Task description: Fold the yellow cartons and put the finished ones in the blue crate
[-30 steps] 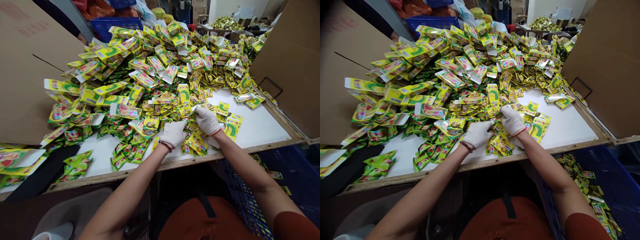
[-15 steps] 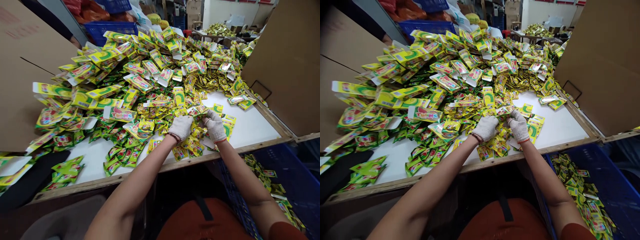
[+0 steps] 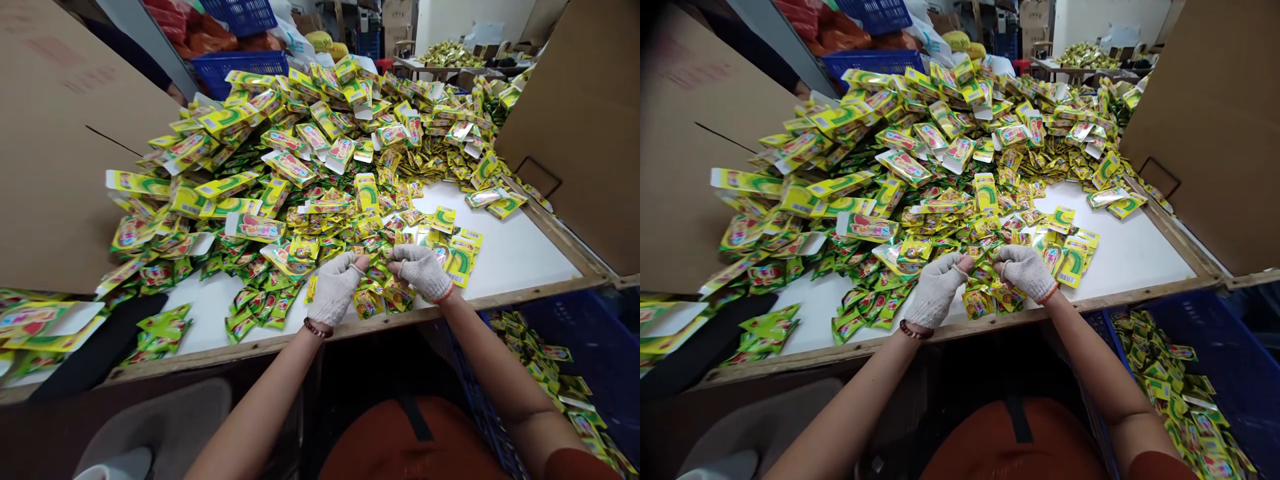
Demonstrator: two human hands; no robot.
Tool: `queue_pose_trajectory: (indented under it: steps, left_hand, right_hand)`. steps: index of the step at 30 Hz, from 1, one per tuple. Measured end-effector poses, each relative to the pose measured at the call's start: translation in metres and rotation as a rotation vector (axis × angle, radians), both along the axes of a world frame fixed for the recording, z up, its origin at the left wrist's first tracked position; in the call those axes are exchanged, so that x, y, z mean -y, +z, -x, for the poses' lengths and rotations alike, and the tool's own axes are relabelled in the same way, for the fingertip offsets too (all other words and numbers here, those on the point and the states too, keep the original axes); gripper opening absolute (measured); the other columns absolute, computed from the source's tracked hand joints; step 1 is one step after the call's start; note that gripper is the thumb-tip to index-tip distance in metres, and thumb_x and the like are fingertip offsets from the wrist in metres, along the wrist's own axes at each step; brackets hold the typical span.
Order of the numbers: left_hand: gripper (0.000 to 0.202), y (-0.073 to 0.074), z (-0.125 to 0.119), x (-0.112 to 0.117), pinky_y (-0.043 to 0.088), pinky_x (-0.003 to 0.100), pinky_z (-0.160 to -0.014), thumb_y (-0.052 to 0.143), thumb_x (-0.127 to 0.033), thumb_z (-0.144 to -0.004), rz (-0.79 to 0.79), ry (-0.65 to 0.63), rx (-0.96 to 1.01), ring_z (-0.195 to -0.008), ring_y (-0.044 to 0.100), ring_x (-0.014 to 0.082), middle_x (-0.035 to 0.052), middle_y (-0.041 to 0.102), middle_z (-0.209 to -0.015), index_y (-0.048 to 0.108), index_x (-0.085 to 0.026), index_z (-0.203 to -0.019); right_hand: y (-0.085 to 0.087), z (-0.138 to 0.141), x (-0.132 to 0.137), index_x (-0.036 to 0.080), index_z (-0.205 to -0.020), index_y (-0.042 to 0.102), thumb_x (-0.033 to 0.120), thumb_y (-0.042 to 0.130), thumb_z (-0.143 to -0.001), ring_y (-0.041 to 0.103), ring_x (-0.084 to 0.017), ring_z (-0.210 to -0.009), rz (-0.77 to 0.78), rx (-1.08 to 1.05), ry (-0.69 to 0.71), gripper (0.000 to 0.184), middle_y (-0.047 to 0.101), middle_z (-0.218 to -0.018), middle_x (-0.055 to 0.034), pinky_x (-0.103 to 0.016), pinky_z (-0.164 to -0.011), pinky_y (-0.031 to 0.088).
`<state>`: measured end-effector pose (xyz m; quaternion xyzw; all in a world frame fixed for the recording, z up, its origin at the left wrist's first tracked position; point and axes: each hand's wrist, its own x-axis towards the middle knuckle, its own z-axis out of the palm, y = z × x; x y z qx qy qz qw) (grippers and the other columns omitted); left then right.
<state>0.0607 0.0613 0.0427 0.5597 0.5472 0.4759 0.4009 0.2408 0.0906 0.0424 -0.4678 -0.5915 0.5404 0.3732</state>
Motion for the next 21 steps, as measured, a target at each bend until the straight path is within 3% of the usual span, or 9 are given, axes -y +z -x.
queue_pose_trajectory:
  steps: [3, 8, 11, 14, 18, 21]
  left_hand:
    - [0.029, 0.0, 0.001, 0.004, 0.043, 0.026, -0.066, 0.066, -0.046, -0.075, -0.01, -0.025, -0.014, -0.068, 0.052, 0.0134, -0.0009, 0.061, -0.069, 0.065, -0.017, -0.073]
    - [0.025, 0.005, 0.003, 0.005, 0.043, 0.026, -0.065, 0.066, -0.042, -0.074, -0.008, 0.025, -0.056, -0.066, 0.052, 0.0133, -0.0014, 0.059, -0.066, 0.064, -0.017, -0.071]
    - [0.024, 0.005, 0.001, 0.007, 0.041, 0.025, -0.064, 0.065, -0.04, -0.075, -0.027, 0.03, -0.054, -0.065, 0.05, 0.0123, -0.0022, 0.057, -0.066, 0.061, -0.017, -0.07]
    - [0.025, 0.0, -0.002, 0.011, 0.041, 0.024, -0.061, 0.066, -0.041, -0.075, 0.004, 0.071, 0.105, -0.062, 0.048, 0.0105, -0.0029, 0.055, -0.065, 0.059, -0.017, -0.07]
    - [0.032, -0.009, -0.011, 0.019, 0.037, 0.019, -0.051, 0.077, -0.042, -0.067, 0.057, 0.177, 0.517, -0.053, 0.044, 0.0067, -0.0045, 0.053, -0.061, 0.056, -0.017, -0.07]
    - [0.035, -0.009, -0.024, 0.027, 0.035, 0.017, -0.047, 0.081, -0.041, -0.063, 0.064, 0.263, 0.693, -0.05, 0.044, 0.004, -0.0003, 0.065, -0.074, 0.057, -0.016, -0.069]
  right_hand:
    - [-0.001, -0.001, 0.002, 0.017, -0.075, 0.061, 0.028, 0.061, -0.071, 0.051, -0.01, -0.049, -0.15, 0.097, 0.046, 0.011, 0.056, -0.056, 0.0044, -0.022, -0.047, 0.041]
    - [0.004, -0.001, 0.004, 0.017, -0.076, 0.058, 0.032, 0.06, -0.081, 0.049, -0.012, -0.066, -0.46, 0.281, 0.079, 0.016, 0.056, -0.069, 0.0019, -0.025, -0.061, 0.039]
    - [0.005, 0.0, 0.007, 0.018, -0.071, 0.053, 0.026, 0.064, -0.078, 0.046, -0.012, -0.067, -0.528, 0.341, 0.139, 0.016, 0.052, -0.069, 0.0031, -0.024, -0.062, 0.038]
    - [0.006, -0.001, 0.011, 0.02, -0.072, 0.049, 0.027, 0.064, -0.078, 0.048, -0.011, -0.061, -0.383, 0.253, 0.093, 0.017, 0.05, -0.066, 0.0043, -0.023, -0.057, 0.04]
    - [0.003, 0.003, 0.022, 0.022, -0.088, 0.048, 0.047, 0.064, -0.079, 0.053, -0.011, -0.048, -0.05, -0.053, -0.043, 0.031, 0.054, -0.069, 0.0045, -0.023, -0.045, 0.042]
    - [-0.005, 0.013, 0.031, 0.022, -0.086, 0.049, 0.055, 0.063, -0.08, 0.054, -0.013, -0.053, -0.064, -0.113, -0.153, 0.036, 0.053, -0.068, 0.0034, -0.024, -0.048, 0.044]
